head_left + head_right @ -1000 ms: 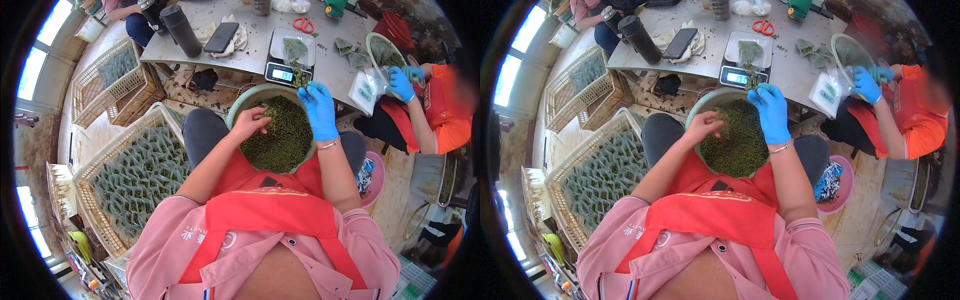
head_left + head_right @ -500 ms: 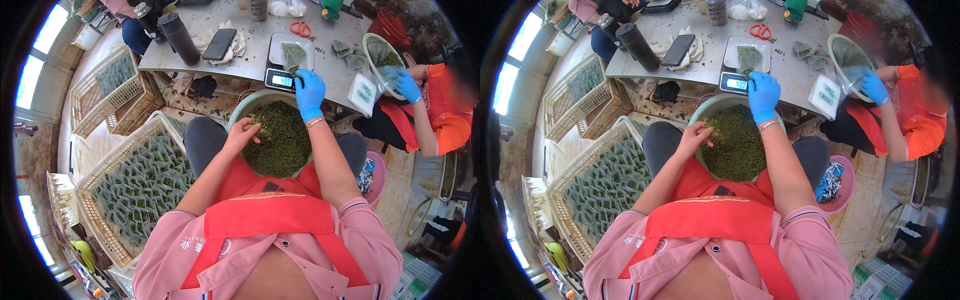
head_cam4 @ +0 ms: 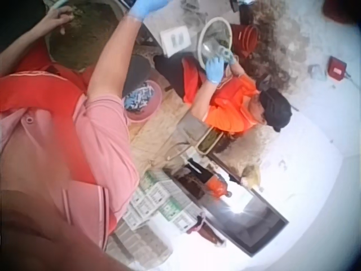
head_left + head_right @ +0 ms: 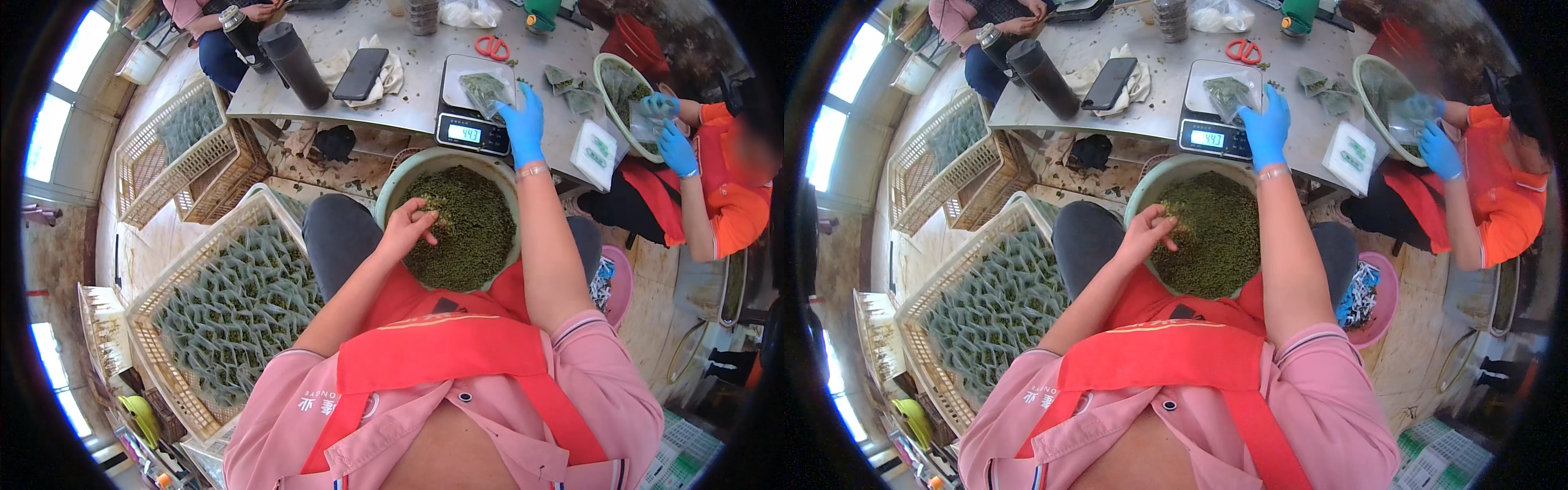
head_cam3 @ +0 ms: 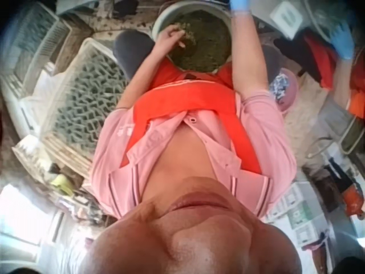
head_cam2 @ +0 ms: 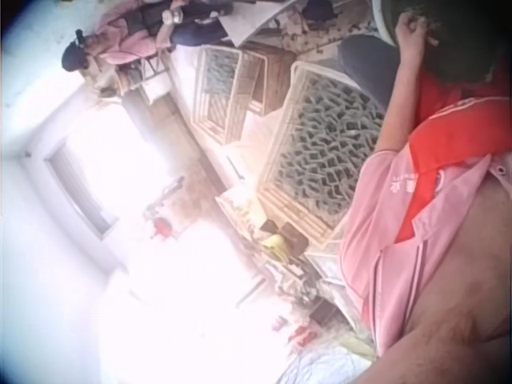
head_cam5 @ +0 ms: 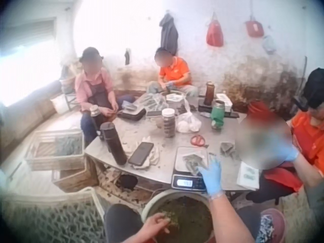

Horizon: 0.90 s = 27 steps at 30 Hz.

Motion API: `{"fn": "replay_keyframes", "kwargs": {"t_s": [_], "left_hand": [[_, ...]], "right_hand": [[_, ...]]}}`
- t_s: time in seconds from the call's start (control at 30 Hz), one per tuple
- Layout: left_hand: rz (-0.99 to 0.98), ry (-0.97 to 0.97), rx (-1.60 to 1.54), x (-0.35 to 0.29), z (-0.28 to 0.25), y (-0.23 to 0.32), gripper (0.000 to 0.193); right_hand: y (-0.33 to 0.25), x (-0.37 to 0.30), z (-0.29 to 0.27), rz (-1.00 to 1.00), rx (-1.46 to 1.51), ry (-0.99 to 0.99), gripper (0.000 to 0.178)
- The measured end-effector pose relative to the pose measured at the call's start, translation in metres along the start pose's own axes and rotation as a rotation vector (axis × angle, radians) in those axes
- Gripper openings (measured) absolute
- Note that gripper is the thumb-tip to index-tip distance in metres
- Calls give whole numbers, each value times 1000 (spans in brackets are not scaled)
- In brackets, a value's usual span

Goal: The person scoops green tea leaves from a bowl into small plastic bags, weighs each bag on a digital scale, and places the filled bags into a crate. The process is repeated continuously.

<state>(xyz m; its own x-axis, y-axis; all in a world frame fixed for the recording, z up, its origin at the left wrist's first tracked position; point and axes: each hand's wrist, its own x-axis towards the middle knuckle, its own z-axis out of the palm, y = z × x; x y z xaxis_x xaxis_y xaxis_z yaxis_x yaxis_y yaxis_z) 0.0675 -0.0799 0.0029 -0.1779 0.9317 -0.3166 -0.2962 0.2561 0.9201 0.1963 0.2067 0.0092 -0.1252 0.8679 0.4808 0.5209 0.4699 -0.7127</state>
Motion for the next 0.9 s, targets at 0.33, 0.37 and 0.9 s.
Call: {"fn": "replay_keyframes", "kwargs": {"t_s": [0.33, 0.37, 0.9], "left_hand": [[66, -42, -152, 27, 29, 8, 29], [80, -42, -114, 28, 32, 10, 32], [1, 3, 48, 22, 20, 3, 24]], "right_hand": [[-52, -152, -77, 687, 898, -849, 32], [-44, -153, -78, 696, 876, -839, 30], [-53, -66, -37, 527, 759, -286, 32]]}}
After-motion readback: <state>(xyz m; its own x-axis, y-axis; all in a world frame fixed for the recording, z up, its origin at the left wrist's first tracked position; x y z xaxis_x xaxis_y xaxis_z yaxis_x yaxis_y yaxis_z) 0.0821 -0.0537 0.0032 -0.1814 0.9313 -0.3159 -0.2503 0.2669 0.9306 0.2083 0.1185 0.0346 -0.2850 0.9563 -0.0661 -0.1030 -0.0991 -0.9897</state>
